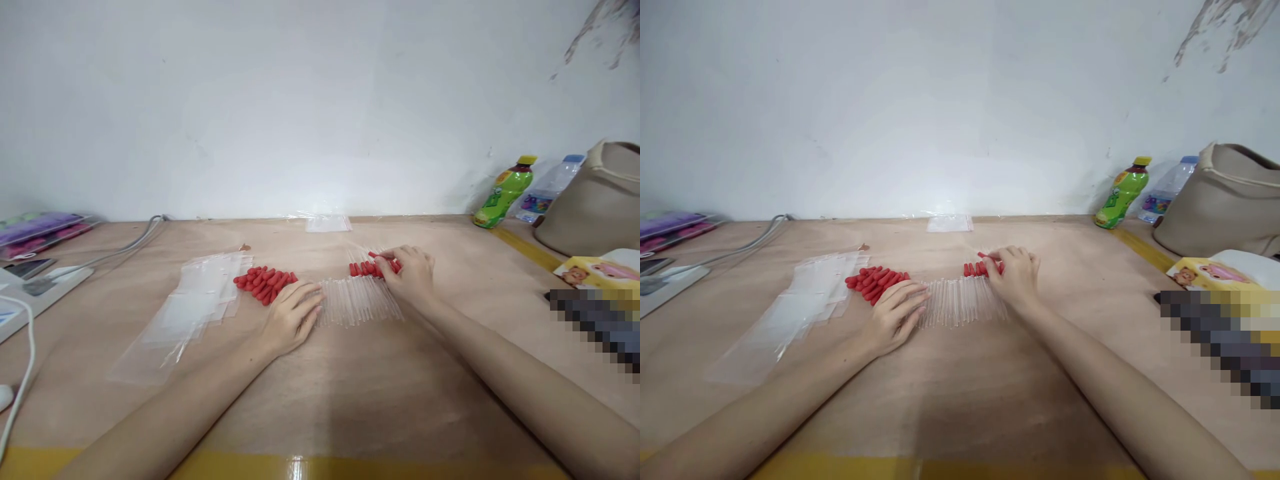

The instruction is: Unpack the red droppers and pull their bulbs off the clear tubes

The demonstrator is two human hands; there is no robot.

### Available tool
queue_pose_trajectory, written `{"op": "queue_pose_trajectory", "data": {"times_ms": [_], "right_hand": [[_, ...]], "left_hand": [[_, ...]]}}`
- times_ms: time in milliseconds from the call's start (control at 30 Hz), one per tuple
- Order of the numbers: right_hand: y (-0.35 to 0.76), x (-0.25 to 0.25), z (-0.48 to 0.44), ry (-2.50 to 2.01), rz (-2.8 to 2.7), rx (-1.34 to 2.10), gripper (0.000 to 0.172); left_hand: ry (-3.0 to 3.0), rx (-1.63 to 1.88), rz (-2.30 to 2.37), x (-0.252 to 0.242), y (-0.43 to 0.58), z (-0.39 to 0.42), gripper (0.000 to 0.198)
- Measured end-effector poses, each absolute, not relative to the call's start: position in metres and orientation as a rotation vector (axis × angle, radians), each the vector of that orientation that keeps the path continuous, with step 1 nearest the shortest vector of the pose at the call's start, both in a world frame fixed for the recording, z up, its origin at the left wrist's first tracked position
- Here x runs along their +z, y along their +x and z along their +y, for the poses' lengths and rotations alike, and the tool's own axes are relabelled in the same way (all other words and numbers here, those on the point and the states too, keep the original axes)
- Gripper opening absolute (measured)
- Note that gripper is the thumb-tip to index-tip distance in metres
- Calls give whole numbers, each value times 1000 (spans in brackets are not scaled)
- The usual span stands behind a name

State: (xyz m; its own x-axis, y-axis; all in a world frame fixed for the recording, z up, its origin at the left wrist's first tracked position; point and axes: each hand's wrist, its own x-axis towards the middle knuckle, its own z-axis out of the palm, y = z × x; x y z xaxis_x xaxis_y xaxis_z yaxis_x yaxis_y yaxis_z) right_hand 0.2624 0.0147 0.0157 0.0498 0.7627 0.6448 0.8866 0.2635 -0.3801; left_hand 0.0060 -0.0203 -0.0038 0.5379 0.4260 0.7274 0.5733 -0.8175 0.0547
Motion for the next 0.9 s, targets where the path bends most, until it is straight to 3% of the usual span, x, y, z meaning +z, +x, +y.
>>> {"op": "queue_pose_trajectory", "data": {"times_ms": [167,400,600,767,900], "right_hand": [[242,8,-20,-1077,-1977,-107,14],[226,-3,-43,-1003,-2019,25,13],[219,-10,-38,-926,-2140,-243,28],[215,-13,-38,-793,-2173,-364,10],[216,-13,-40,-740,-2168,-397,10]], "left_hand": [[-2479,-1023,-755,-2,5,-21,42],[-2418,-925,-650,-6,5,-22,23],[-2399,-847,-578,-5,8,-25,15],[-2397,-857,-489,-2,11,-28,15],[-2448,-869,-492,-3,10,-29,12]]}}
